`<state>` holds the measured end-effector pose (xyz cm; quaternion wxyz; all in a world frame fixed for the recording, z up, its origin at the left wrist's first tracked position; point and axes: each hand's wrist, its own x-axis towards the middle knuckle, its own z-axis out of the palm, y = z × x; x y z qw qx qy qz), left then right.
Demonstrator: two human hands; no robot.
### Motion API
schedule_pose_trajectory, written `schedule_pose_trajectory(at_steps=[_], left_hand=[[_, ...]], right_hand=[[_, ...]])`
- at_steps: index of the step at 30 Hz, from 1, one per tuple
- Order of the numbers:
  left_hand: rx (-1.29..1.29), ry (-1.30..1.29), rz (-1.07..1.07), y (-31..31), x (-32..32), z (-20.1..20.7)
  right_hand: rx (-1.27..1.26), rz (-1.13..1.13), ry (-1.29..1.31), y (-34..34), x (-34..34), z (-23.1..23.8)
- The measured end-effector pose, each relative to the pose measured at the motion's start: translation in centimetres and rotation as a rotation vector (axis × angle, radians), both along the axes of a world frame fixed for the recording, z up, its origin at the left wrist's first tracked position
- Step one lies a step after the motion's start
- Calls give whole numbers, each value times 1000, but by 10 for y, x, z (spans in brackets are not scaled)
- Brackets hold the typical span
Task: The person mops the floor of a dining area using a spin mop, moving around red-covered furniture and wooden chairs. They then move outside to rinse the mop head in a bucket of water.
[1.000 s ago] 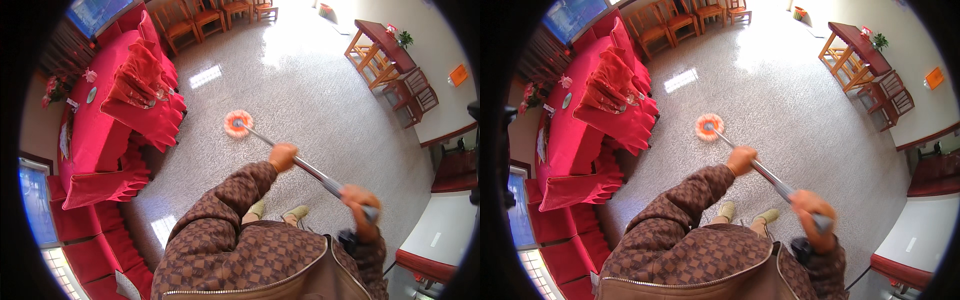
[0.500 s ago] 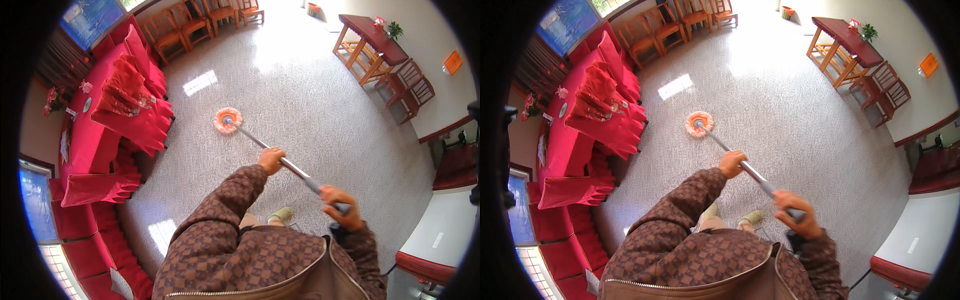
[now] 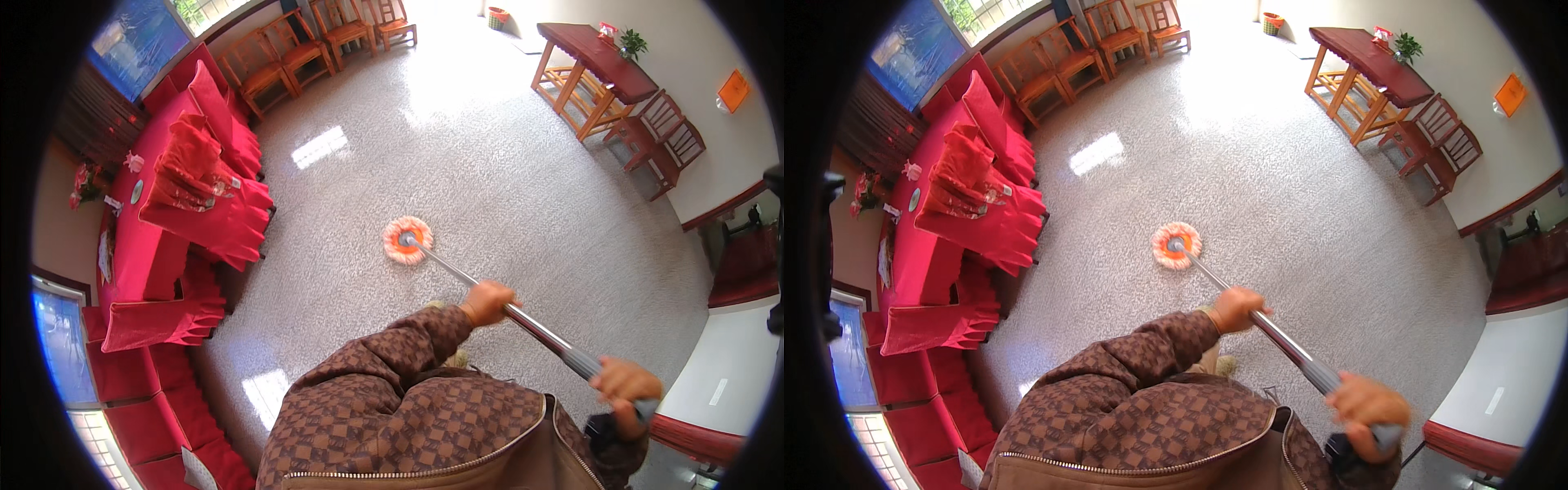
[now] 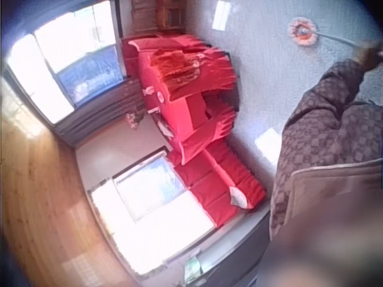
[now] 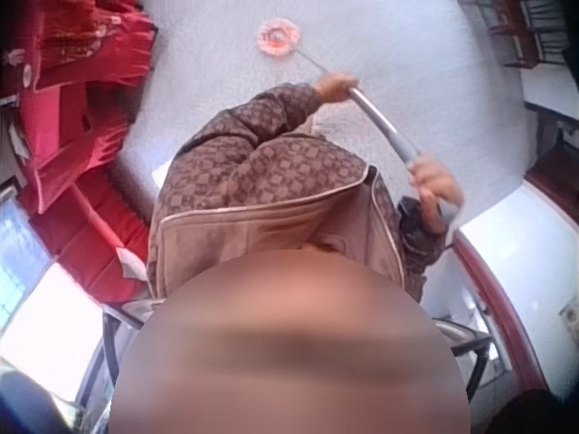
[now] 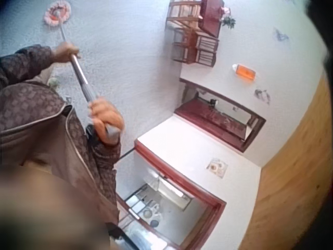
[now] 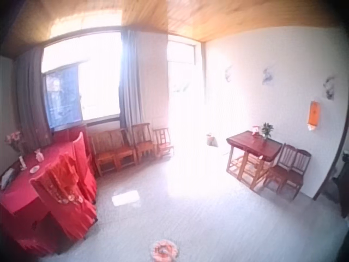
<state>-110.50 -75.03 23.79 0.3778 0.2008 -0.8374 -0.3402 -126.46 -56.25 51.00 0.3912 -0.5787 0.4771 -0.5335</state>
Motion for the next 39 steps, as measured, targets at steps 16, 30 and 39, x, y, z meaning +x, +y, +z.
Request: schedule_pose_trajectory(at_steps=[16, 30, 39], left_hand=[[15, 101, 341, -214, -63, -7], [203, -237, 531, -462, -70, -19], [138, -274, 467, -514, -87, -18]], right_hand=[[38, 53, 92, -245, -51, -23], [-198, -86, 192, -534, -26, -163], [-36, -15, 171, -574, -56, -156]])
